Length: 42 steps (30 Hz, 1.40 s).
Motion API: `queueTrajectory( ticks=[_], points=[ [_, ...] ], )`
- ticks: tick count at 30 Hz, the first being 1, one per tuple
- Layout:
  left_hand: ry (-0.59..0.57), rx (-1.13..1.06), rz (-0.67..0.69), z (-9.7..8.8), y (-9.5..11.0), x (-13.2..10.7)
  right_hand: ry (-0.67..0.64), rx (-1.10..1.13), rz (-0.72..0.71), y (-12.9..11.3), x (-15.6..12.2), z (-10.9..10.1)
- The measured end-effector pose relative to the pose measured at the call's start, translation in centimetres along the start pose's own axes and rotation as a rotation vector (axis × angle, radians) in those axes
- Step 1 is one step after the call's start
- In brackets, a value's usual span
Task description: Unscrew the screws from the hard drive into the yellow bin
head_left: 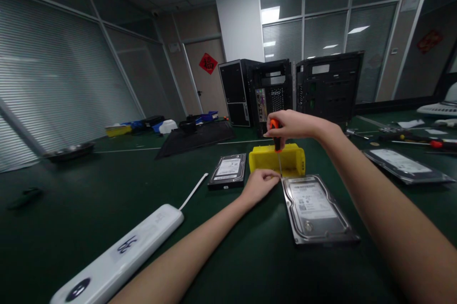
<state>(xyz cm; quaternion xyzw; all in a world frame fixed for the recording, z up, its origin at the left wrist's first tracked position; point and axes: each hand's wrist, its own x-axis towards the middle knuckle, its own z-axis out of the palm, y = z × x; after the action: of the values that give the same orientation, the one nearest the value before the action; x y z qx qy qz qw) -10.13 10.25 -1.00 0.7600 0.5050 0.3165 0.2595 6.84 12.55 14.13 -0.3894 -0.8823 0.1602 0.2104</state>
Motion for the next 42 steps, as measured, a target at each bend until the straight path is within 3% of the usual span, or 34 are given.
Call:
queueTrajectory(
  ticks=[4, 11, 20, 27, 33, 42],
  points=[
    [-0.001, -0.005, -0.002, 0.0, 0.2, 0.0, -0.017, 0.023, 0.009, 0.0, 0.0, 0.0],
    [-0.005, 0.015, -0.016, -0.1, 0.5, 0.0, -0.086, 0.286, 0.067, 0.4, -0.2, 0.3],
    [-0.008, 0.021, 0.002, 0.1, -0.3, 0.1, -0.205, 0.252, 0.055, -0.1, -0.8, -0.8],
    [-0.007, 0.003, 0.001, 0.0, -0.2, 0.1, -0.105, 0.268, 0.088, 0.8, -0.4, -0.4],
    [-0.016, 0.018, 0.005, 0.0, 0.2, 0.0, 0.090, 0.062, 0.109, 1.2, 0.3, 0.4],
    [-0.004, -0.041, -0.012, 0.2, -0.3, 0.2, -0.019, 0.198, 0.167, 1.1, 0.4, 0.5]
  ],
)
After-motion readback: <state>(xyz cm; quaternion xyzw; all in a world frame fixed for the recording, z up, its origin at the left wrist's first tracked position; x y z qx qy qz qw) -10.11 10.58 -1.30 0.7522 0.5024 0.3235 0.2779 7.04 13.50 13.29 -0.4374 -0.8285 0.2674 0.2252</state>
